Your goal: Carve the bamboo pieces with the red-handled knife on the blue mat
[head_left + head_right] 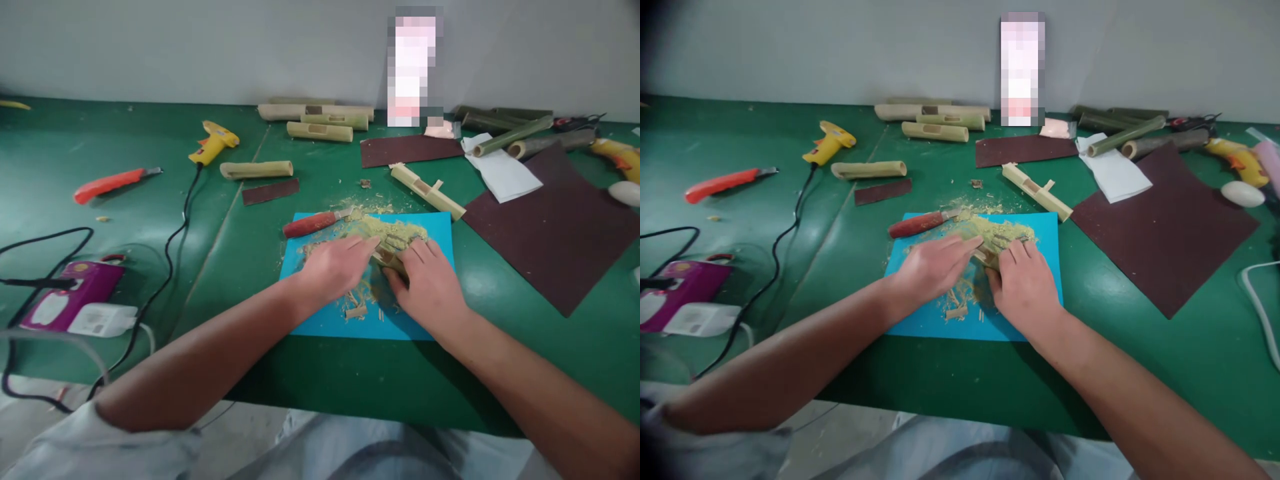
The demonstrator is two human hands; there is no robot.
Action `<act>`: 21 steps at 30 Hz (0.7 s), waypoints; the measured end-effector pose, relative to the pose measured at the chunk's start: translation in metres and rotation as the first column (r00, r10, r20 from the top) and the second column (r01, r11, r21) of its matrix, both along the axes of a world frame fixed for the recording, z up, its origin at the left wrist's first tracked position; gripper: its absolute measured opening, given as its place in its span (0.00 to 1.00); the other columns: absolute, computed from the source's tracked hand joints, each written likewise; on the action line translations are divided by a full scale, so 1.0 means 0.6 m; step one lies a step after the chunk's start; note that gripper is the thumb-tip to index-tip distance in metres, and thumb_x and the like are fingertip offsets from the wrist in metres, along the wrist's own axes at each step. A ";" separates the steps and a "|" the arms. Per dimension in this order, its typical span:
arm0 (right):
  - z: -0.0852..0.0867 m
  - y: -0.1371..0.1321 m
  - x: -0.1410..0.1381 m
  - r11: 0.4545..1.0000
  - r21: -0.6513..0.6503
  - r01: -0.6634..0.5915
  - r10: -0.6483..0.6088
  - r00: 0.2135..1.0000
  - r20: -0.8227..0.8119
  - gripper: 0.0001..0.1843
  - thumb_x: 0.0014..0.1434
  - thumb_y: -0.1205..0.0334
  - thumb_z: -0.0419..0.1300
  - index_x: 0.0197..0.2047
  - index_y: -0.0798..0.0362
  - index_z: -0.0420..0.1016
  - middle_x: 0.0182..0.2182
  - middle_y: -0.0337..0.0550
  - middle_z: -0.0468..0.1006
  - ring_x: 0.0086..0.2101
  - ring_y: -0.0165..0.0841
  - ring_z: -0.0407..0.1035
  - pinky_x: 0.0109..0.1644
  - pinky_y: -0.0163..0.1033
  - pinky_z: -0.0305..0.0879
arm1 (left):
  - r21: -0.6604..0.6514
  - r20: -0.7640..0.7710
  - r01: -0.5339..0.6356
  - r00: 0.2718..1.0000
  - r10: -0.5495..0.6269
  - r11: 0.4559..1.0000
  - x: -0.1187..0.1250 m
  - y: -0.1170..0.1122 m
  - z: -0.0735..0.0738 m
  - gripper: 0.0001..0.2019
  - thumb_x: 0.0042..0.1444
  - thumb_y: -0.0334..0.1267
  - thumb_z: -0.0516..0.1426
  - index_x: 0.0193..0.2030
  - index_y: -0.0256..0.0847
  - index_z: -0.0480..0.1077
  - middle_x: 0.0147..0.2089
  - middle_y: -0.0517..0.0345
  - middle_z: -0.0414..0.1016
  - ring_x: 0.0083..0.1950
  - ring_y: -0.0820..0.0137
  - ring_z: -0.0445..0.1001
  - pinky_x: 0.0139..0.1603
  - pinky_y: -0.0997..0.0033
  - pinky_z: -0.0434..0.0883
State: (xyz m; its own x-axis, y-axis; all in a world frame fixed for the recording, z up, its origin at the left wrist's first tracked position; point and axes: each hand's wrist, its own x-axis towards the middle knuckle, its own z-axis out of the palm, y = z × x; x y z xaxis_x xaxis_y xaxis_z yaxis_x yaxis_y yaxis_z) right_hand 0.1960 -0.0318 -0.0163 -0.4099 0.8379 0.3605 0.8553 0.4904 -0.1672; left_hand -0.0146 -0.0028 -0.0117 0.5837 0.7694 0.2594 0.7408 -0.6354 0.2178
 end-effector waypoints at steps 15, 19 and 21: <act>-0.002 0.004 0.001 1.000 0.015 0.008 -0.008 1.000 0.003 0.10 0.66 0.61 0.55 0.35 0.54 0.73 0.33 0.52 0.71 0.38 0.45 0.63 0.43 0.51 0.64 | 0.053 -0.080 0.011 0.997 -0.007 0.999 0.003 -0.002 -0.002 0.21 0.73 0.36 0.43 0.64 0.35 0.69 0.36 0.51 0.77 0.35 0.64 0.78 0.33 0.68 0.73; 0.000 0.003 -0.001 1.000 0.000 0.017 -0.017 1.000 0.002 0.10 0.66 0.61 0.55 0.35 0.55 0.73 0.33 0.52 0.71 0.39 0.46 0.64 0.42 0.51 0.65 | 0.027 -0.085 -0.016 0.996 0.018 1.000 0.007 0.003 -0.004 0.21 0.73 0.36 0.43 0.62 0.36 0.71 0.38 0.50 0.78 0.39 0.63 0.79 0.36 0.68 0.75; 0.001 0.003 -0.001 1.000 -0.007 0.022 -0.022 1.000 -0.013 0.10 0.67 0.60 0.54 0.35 0.54 0.73 0.33 0.52 0.71 0.39 0.46 0.64 0.42 0.51 0.65 | 0.022 -0.083 0.004 0.997 -0.002 1.000 0.006 0.003 -0.005 0.21 0.73 0.37 0.43 0.63 0.36 0.70 0.37 0.50 0.77 0.38 0.63 0.79 0.34 0.67 0.74</act>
State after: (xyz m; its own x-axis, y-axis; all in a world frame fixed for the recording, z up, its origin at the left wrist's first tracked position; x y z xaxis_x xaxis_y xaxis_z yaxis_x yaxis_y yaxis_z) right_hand 0.1955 -0.0302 -0.0158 -0.3864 0.8493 0.3597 0.8636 0.4701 -0.1822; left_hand -0.0113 -0.0008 -0.0148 0.6058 0.7624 0.2273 0.7541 -0.6414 0.1415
